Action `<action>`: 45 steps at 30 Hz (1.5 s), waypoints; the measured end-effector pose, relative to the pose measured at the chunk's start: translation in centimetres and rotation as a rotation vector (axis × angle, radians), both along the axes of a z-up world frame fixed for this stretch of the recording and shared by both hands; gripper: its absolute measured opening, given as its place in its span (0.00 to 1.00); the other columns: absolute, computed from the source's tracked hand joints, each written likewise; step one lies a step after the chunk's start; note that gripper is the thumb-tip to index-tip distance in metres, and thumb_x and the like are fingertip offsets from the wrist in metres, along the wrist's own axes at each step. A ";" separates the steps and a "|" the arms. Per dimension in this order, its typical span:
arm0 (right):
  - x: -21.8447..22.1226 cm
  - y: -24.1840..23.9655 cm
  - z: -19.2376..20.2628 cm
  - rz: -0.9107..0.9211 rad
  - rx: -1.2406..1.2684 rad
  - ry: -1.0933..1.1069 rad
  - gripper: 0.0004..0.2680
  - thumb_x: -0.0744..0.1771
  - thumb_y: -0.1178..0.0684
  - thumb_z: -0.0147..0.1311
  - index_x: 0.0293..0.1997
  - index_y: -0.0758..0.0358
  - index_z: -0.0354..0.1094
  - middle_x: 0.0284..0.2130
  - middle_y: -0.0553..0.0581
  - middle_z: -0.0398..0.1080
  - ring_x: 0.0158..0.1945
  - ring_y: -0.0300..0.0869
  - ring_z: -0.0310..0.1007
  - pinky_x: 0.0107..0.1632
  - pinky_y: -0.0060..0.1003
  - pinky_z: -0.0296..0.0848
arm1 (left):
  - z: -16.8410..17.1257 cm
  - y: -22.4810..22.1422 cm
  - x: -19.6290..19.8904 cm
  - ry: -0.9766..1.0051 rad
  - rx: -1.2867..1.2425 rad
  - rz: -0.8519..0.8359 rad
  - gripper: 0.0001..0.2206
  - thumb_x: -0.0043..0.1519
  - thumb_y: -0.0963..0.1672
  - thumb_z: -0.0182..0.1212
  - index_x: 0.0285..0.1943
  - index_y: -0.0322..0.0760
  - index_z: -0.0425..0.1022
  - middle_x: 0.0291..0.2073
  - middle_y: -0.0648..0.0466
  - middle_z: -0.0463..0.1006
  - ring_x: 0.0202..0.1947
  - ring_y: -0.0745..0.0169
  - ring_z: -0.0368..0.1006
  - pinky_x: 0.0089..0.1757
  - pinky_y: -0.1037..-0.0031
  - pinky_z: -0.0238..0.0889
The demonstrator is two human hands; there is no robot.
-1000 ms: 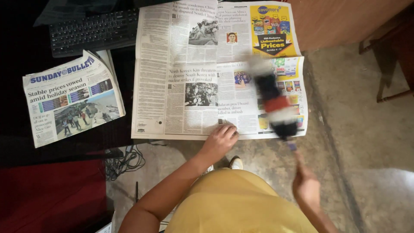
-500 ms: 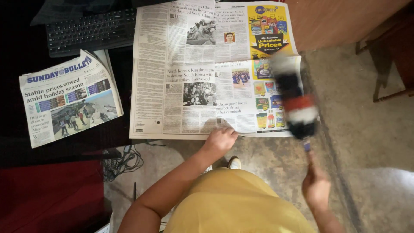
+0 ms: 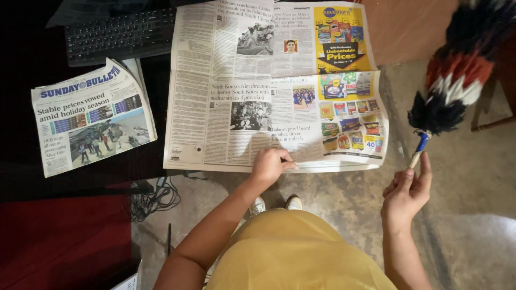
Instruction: Dusting individual pages of a newspaper using a feather duster on a desk.
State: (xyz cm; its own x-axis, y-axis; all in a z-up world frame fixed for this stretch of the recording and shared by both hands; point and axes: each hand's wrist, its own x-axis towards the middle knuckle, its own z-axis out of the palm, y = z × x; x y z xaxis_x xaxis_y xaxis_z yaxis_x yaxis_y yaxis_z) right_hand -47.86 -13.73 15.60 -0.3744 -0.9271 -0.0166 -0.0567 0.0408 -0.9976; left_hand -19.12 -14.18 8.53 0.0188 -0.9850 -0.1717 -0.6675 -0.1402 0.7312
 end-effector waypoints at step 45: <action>3.3 1.7 -7.2 0.272 0.201 0.289 0.19 0.73 0.58 0.42 0.76 0.44 0.55 0.25 0.50 0.64 0.22 0.35 0.59 0.25 0.29 0.63 | -0.5 -3.2 12.1 0.588 -0.267 1.225 0.27 0.59 0.47 0.69 0.61 0.19 0.69 0.53 0.29 0.75 0.60 0.36 0.72 0.57 0.55 0.65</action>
State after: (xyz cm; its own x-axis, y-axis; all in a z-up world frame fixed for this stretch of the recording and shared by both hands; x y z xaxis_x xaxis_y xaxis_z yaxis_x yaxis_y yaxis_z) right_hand -44.52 -11.99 8.40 -0.1327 -0.9816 -0.1376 -0.3678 0.1777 -0.9128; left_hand -7.02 -17.39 8.02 0.8783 -0.3968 -0.2668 0.1914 -0.2196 0.9566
